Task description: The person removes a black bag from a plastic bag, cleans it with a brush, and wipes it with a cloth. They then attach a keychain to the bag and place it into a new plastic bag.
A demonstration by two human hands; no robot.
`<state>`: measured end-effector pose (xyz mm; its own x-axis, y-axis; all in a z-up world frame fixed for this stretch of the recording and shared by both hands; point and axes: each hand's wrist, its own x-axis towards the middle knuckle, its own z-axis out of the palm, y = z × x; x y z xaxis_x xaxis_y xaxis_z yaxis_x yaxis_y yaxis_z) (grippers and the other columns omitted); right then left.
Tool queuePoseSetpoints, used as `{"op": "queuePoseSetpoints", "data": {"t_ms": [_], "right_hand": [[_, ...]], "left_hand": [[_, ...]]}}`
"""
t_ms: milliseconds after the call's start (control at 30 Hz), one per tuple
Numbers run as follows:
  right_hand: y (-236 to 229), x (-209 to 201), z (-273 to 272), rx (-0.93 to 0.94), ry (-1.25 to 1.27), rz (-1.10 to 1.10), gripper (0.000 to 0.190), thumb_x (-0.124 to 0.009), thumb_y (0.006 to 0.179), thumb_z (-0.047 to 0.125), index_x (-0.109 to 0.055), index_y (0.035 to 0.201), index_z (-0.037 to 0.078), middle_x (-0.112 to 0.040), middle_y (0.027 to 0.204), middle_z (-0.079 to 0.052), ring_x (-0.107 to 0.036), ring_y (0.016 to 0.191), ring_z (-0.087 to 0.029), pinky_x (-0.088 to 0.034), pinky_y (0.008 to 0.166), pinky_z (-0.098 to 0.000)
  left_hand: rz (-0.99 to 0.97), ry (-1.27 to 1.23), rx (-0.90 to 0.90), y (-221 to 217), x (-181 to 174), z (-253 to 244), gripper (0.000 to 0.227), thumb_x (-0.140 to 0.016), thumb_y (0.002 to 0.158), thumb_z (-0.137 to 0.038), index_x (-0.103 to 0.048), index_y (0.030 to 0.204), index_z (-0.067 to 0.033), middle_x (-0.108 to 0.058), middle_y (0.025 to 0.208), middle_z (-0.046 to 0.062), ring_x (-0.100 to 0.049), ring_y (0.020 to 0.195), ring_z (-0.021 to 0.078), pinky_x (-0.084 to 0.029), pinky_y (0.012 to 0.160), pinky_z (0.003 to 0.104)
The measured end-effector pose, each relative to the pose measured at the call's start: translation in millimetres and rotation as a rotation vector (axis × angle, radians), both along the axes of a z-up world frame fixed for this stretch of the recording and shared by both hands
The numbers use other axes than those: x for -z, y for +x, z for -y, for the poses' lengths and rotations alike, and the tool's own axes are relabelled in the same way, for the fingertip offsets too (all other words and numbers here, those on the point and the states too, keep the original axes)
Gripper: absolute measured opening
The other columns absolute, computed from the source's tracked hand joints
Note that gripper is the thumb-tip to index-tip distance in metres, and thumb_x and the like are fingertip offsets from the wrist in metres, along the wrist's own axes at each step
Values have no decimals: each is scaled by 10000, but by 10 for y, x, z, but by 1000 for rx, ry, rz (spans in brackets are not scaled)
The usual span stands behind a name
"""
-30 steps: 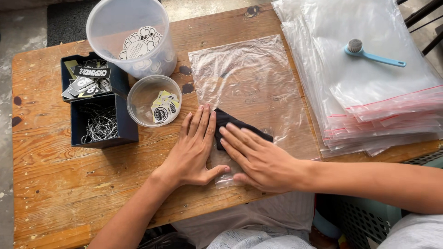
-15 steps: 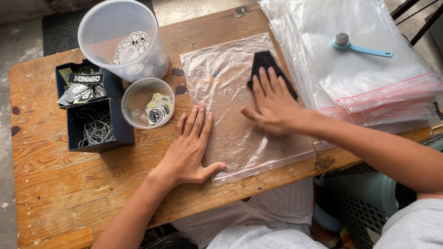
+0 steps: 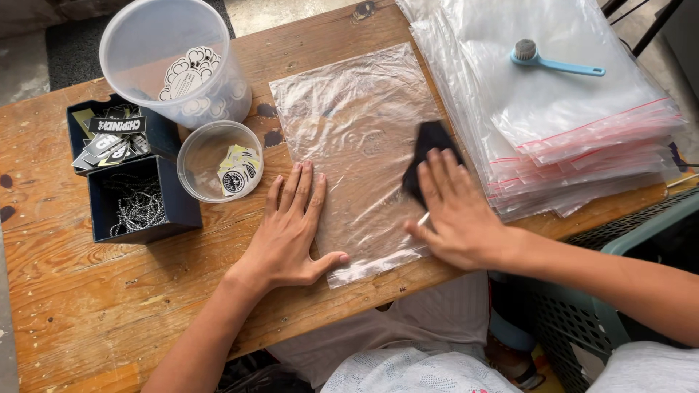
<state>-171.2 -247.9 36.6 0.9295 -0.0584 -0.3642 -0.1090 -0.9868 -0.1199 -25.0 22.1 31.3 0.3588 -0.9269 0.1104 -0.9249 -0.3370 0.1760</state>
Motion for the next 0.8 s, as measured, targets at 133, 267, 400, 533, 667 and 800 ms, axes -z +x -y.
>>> {"op": "queuePoseSetpoints", "data": {"t_ms": [133, 267, 400, 533, 667, 800], "right_hand": [[-64, -286, -281, 75, 11, -256, 1007, -87, 926, 698, 298, 1494, -39, 447, 1554, -235, 383, 1459, -368, 200, 1192, -481], [-535, -181, -469, -447, 180, 251, 993, -280, 993, 699, 5, 1563, -63, 48, 1638, -290, 70, 1528, -404, 1, 1216, -474], [-755, 24, -283, -372, 10, 360, 1022, -291, 964, 726, -59, 1582, -53, -69, 1654, -268, -43, 1549, -375, -62, 1255, -419], [-792, -12, -63, -236, -112, 407, 891, -310, 1004, 613, -199, 1533, -96, -166, 1626, -301, -126, 1546, -381, -119, 1266, -420], [-820, 37, 16, -332, -45, 709, 428, -546, 970, 289, -596, 1271, -10, -549, 1303, -188, -550, 1191, -345, -467, 1024, -411], [-836, 97, 138, -420, 82, 735, 174, -617, 933, 93, -665, 1100, 114, -578, 960, -31, -596, 847, -225, -549, 755, -310]], "left_hand": [[10, -12, -1, -11, -4, 2, 1131, -472, 841, -812, -177, 1591, -18, -110, 1634, 311, -63, 1537, 426, -47, 1222, 529], [8, -42, 2, -1, 2, 1, 1133, -498, 830, -803, -195, 1587, -16, -122, 1632, 317, -84, 1535, 434, -55, 1230, 521], [-17, -30, 4, 5, -4, -8, 1132, -495, 833, -804, -187, 1592, -23, -105, 1633, 317, -65, 1536, 433, -51, 1231, 517], [-34, -28, 16, 16, -47, 6, 1111, -485, 842, -804, -194, 1591, -37, -105, 1627, 326, -62, 1531, 443, -37, 1228, 524], [-62, -104, 117, 8, -30, 42, 847, -558, 865, -671, -382, 1541, -190, -276, 1591, 253, -194, 1485, 472, -139, 1191, 556], [-9, -236, 147, 13, 58, 87, 588, -667, 862, -505, -602, 1380, -233, -509, 1448, 186, -417, 1397, 454, -294, 1149, 542]]}}
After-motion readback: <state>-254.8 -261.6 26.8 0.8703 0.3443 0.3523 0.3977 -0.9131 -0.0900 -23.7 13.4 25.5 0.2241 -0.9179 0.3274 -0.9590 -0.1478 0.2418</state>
